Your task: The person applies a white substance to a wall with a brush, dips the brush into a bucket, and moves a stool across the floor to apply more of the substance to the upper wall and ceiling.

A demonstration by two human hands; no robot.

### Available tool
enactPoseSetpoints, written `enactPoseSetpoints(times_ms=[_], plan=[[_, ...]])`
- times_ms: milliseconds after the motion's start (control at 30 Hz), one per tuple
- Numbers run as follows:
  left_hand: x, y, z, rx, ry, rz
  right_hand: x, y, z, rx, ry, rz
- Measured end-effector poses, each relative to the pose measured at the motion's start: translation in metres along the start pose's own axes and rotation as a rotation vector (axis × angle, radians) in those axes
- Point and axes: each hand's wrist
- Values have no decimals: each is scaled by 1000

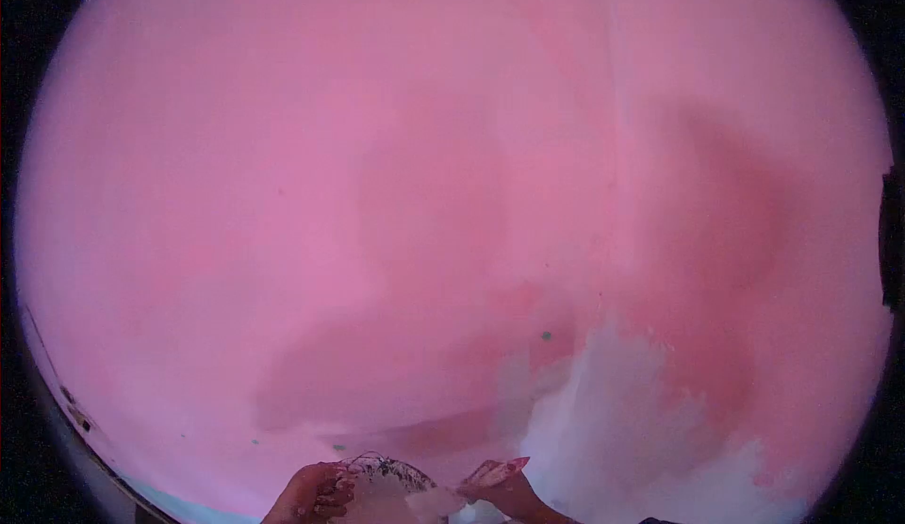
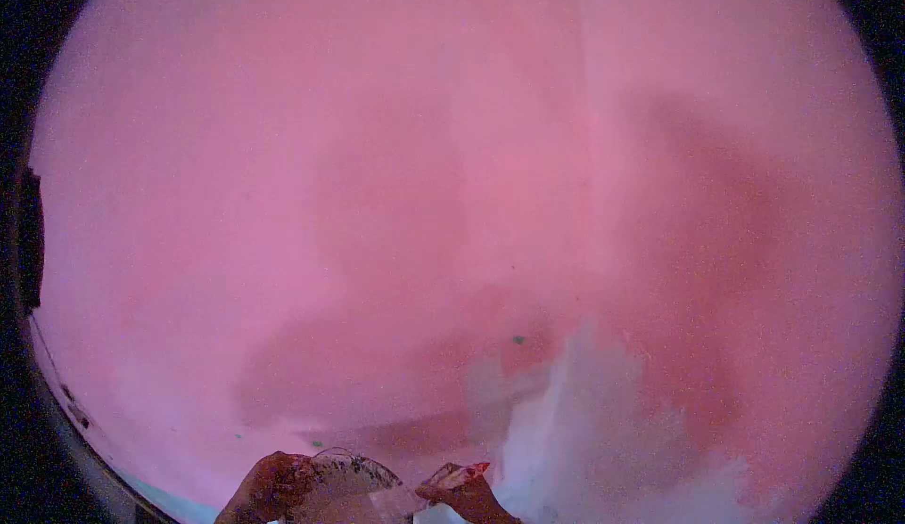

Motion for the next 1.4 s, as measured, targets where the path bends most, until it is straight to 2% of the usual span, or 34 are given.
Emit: enactPoseSetpoints(times_ms=[33,67,100,133,167,200,233,267,300,333,367,433,467,500,567,600,667,700,767,800,867,900,967,1000,1033,1067,1100,1167,1233,1333,1400], plan=[[-3,-9,0,77,-57,81,4,6,2,-80,58,-125],[-6,17,-4,158,-108,166,5,-17,33,-161,112,-249],[-1,-9,-13,318,-240,322,4,-15,28,-241,163,-370],[3,-36,-21,483,-376,472,0,-14,20,-349,85,-438],[6,-58,-28,649,-512,617,2,-17,19,-339,65,-414],[8,-71,-32,817,-644,759,5,-21,24,-632,249,-600],[13,-73,-32,827,-604,755,8,-24,27,-923,431,-788],[33,-81,-43,552,-543,668,11,-4,26,-897,396,-772],[38,-75,-44,270,-477,585,16,-5,26,-934,506,-868],[33,-66,-40,139,-379,525,15,-15,31,-972,625,-964],[29,-59,-39,143,-350,532,13,-25,35,-961,600,-953],[17,-46,-28,187,-381,582,11,-54,47,-886,408,-833],[12,-60,-24,179,-365,500,9,-55,41,-852,415,-777],[11,-75,-25,185,-352,498,7,-54,28,-850,406,-765],[17,-67,-30,397,-478,732,13,-58,33,-947,300,-822],[18,-61,-30,393,-478,725,14,-56,28,-955,299,-821],[17,-36,-23,80,-371,450,18,-58,23,-855,291,-788],[19,-37,-23,82,-381,450,21,-55,18,-855,300,-792],[20,-55,-22,162,-379,532,22,-43,6,-529,169,-655],[21,-58,-22,151,-384,541,24,-33,9,-529,164,-669],[21,-65,-25,105,-410,612,28,-9,18,-265,166,-538],[21,-68,-26,84,-419,641,25,-4,16,-264,153,-556],[20,-75,-28,75,-377,687,23,5,11,-260,-177,-196],[18,-67,-30,131,-409,598,24,13,20,-278,-220,-71],[20,-63,-34,112,-404,625,25,16,20,-298,-268,51],[21,-58,-35,102,-413,563,22,20,15,-186,-244,118],[19,-57,-36,93,-424,504,24,28,21,2,-325,168],[18,-70,-38,44,-416,540,26,41,17,191,-501,214],[17,-74,-39,9,-405,558,28,54,26,339,-470,208],[19,-67,-40,-15,-417,461,28,58,33,437,-528,325],[19,-71,-38,-48,-405,442,26,55,37,479,-557,308]])
Point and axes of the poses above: each hand's wrist, its own x-axis towards the middle knuckle, its own y-axis out of the back of the hand, z = x × y, and after that the axes turned 10 degrees about z, right-handed
